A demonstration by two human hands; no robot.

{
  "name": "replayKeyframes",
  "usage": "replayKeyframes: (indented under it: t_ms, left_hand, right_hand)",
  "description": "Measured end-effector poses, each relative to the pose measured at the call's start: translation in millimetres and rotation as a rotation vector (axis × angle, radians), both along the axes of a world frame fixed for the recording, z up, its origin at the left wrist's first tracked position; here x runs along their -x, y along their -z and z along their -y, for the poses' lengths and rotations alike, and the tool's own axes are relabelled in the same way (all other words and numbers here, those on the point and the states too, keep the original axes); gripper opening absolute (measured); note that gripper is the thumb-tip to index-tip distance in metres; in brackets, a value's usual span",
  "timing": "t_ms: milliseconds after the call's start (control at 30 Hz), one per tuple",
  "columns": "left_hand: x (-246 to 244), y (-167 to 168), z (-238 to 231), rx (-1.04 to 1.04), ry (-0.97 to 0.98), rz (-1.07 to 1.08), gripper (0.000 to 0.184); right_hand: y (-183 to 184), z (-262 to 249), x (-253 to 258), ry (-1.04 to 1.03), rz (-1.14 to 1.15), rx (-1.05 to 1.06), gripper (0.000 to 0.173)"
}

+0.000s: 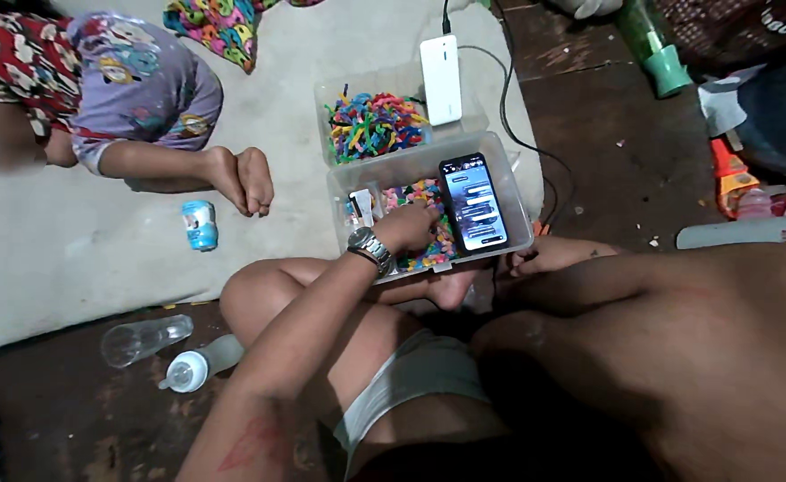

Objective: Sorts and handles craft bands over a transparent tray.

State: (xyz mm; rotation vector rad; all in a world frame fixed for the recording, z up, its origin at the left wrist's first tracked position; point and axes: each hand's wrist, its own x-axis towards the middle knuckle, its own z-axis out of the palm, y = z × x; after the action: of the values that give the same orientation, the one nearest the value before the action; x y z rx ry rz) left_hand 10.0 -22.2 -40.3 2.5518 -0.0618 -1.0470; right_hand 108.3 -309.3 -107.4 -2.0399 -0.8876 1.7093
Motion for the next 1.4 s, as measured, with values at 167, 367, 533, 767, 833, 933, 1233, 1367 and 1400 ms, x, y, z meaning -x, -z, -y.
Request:
replayKeyframes:
  t_ms: [167,367,533,767,833,933,1233,1367,1400]
  left_hand:
    - [3.6,4.8,0.6,0.015,0.037,0.000,0.039]
    - [1.8,9.8,-0.2,0.040,0.092,-0.014,0.024]
    - [1.3,9.6,-3.3,0.064,0.079,-0.010,0.024]
    - [0.7,9.4,1.3,0.039,0.079,-0.011,0.027]
    - [1.6,9.2,-1.3,0.061,0.075,0.009,0.026]
    - [2.1,8.4,-4.7,0.099,0.023,0.026,0.022]
    - [1.8,3.4,-0.8,0.122,0.008,0.067,0.021]
    - [1.6,-0.9,-4.2,0.161,-0.003,0.057,0.023]
    - [1.1,-0.8,-5.2,0.168,-0.007,0.056,0.023]
  right_hand:
    - [-20.9,-13.8,5.6,-0.060,-0.002,0.008,0.016]
    - [-9.9,-14.5,-3.3,-0.267,-0.029,0.001,0.028]
    - [-11.0,-14.1,-3.1,-0.210,0.014,-0.075,0.026]
    - [-14.3,-15.3,-3.9,-0.279,0.029,-0.002,0.028]
    - [-17.3,-17.0,-2.2,-0.248,0.044,-0.003,0.026]
    - [-15.3,-15.6,-2.1,-0.238,0.026,-0.070,0.030]
    - [-12.1,-16.2,-0.8,-0.233,0.045,0.008,0.028]
    - [-5.7,-10.0,-0.2,-0.119,0.065,-0.020,0.026]
    - [-5.5,-8.3,0.3,-0.106,0.049,-0.041,0.026]
